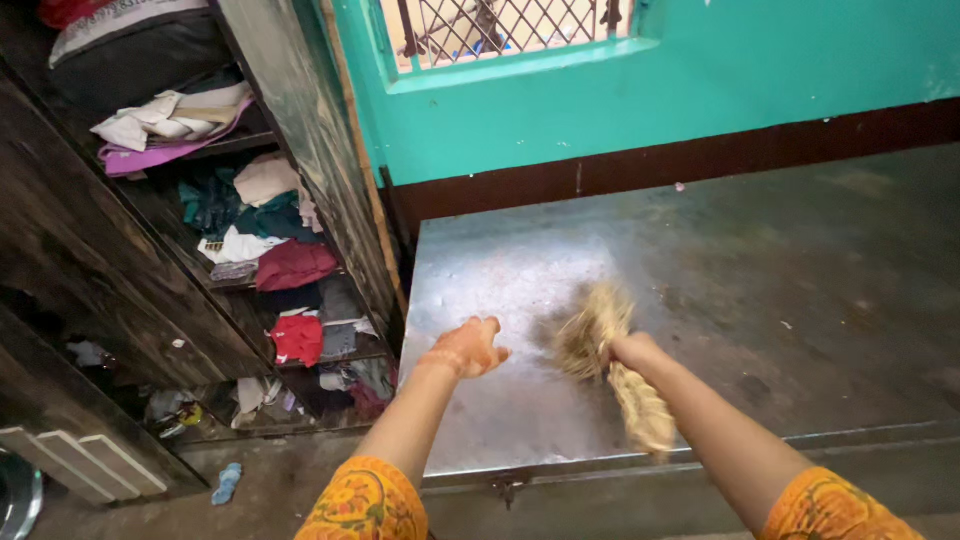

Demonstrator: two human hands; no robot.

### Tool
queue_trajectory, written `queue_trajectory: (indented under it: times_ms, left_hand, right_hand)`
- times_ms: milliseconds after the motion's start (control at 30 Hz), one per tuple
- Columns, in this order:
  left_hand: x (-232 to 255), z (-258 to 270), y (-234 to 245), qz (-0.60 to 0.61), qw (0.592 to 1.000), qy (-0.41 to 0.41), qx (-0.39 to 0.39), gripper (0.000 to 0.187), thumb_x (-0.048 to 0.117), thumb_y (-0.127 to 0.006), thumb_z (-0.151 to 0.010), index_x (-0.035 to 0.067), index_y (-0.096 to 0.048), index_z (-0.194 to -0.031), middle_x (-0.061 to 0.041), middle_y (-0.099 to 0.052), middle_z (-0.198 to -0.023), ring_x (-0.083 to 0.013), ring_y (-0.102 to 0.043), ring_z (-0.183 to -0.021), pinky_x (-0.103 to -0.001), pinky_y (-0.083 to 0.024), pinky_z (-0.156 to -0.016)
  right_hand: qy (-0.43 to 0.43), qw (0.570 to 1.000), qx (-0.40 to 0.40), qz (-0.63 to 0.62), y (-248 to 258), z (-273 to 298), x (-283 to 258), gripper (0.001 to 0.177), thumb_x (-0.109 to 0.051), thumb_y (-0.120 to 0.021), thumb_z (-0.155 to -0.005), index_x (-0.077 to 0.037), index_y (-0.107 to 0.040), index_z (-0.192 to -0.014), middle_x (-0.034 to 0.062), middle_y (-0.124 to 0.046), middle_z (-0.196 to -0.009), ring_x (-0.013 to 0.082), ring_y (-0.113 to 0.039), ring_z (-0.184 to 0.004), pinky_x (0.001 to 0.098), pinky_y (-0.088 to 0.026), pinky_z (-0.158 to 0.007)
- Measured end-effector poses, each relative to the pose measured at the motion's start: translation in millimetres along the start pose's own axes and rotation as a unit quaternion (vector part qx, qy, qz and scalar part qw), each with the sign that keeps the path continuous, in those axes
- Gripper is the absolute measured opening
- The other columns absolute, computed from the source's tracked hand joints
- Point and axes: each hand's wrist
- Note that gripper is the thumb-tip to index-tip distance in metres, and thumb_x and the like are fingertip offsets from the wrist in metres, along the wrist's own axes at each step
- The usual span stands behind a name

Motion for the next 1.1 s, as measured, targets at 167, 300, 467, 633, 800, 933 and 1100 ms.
queue_trajectory:
  times_ms: [167,300,467,633,800,933,1100]
  left_hand:
    - [9,2,10,-0.065,0.997,-0.022,0.042,0.053,0.042,-0.061,-0.092,0.009,-0.054,-0.133,-0.022,-0.057,-0.139,-0.0405,-0.058,-0.127,-0.05,-0.048,-0.105]
    - [5,-7,11,-0.156,0.987,-0.024,0.038,0.05,0.037,-0.062,-0.091,0.009,-0.054,-0.131,-0.021,-0.059,-0.136,-0.0382,-0.06,-0.125,-0.051,-0.048,-0.102]
    - [9,-17,7,-0.159,0.986,-0.035,0.026,0.049,0.032,-0.063,-0.089,0.011,-0.057,-0.133,-0.02,-0.06,-0.135,-0.038,-0.061,-0.125,-0.05,-0.049,-0.103]
    - [21,-14,4,-0.152,0.988,-0.04,0.012,0.05,0.032,-0.063,-0.089,0.012,-0.056,-0.134,-0.02,-0.059,-0.136,-0.0385,-0.06,-0.125,-0.051,-0.049,-0.102]
    - [25,-14,-4,-0.142,0.988,-0.047,0.025,0.051,0.032,-0.062,-0.089,0.014,-0.055,-0.136,-0.018,-0.059,-0.135,-0.0384,-0.059,-0.124,-0.051,-0.048,-0.101]
    - [31,-11,-1,-0.144,0.988,-0.042,0.021,0.048,0.035,-0.062,-0.091,0.01,-0.057,-0.131,-0.018,-0.06,-0.133,-0.0377,-0.061,-0.122,-0.05,-0.05,-0.101]
    - [32,-21,-8,-0.125,0.99,-0.05,0.035,0.046,0.034,-0.063,-0.091,0.008,-0.058,-0.129,-0.018,-0.061,-0.132,-0.0377,-0.061,-0.121,-0.051,-0.05,-0.099]
  right_hand:
    - [0.052,0.996,0.07,-0.007,-7,40,-38,0.019,-0.01,-0.071,-0.073,0.008,-0.073,-0.079,0.0205,-0.072,-0.072,0.0309,-0.07,-0.057,0.0412,-0.056,-0.055]
    - [0.039,0.985,-0.154,-0.065,-26,84,-53,0.021,-0.003,-0.064,-0.072,0.008,-0.069,-0.089,0.0195,-0.069,-0.07,0.0278,-0.066,-0.051,0.041,-0.053,-0.048]
    - [-0.033,0.942,-0.33,-0.048,-67,117,-46,0.012,-0.007,-0.065,-0.084,0.005,-0.065,-0.087,0.0123,-0.067,-0.069,0.0183,-0.063,-0.051,0.0295,-0.052,-0.047]
    - [-0.086,0.902,-0.388,-0.17,-58,90,-10,0.012,-0.006,-0.066,-0.084,0.0,-0.06,-0.093,0.0087,-0.064,-0.071,0.0189,-0.061,-0.055,0.0308,-0.055,-0.052]
    - [-0.118,0.932,-0.233,-0.251,39,75,18,0.02,-0.009,-0.061,-0.084,0.006,-0.063,-0.097,0.0153,-0.068,-0.077,0.0222,-0.065,-0.059,0.0312,-0.057,-0.054]
    - [-0.115,0.954,-0.15,-0.235,92,44,22,0.015,-0.007,-0.061,-0.085,0.004,-0.06,-0.097,0.017,-0.065,-0.076,0.0239,-0.062,-0.055,0.0326,-0.054,-0.049]
    - [-0.064,0.98,-0.095,-0.163,103,35,0,0.018,-0.018,-0.056,-0.083,0.0,-0.057,-0.088,0.0174,-0.059,-0.067,0.025,-0.052,-0.044,0.0352,-0.043,-0.036]
Point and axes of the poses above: each hand's wrist, its own z-axis away from the middle knuckle, its own y-axis out of the back of the hand, x = y × z
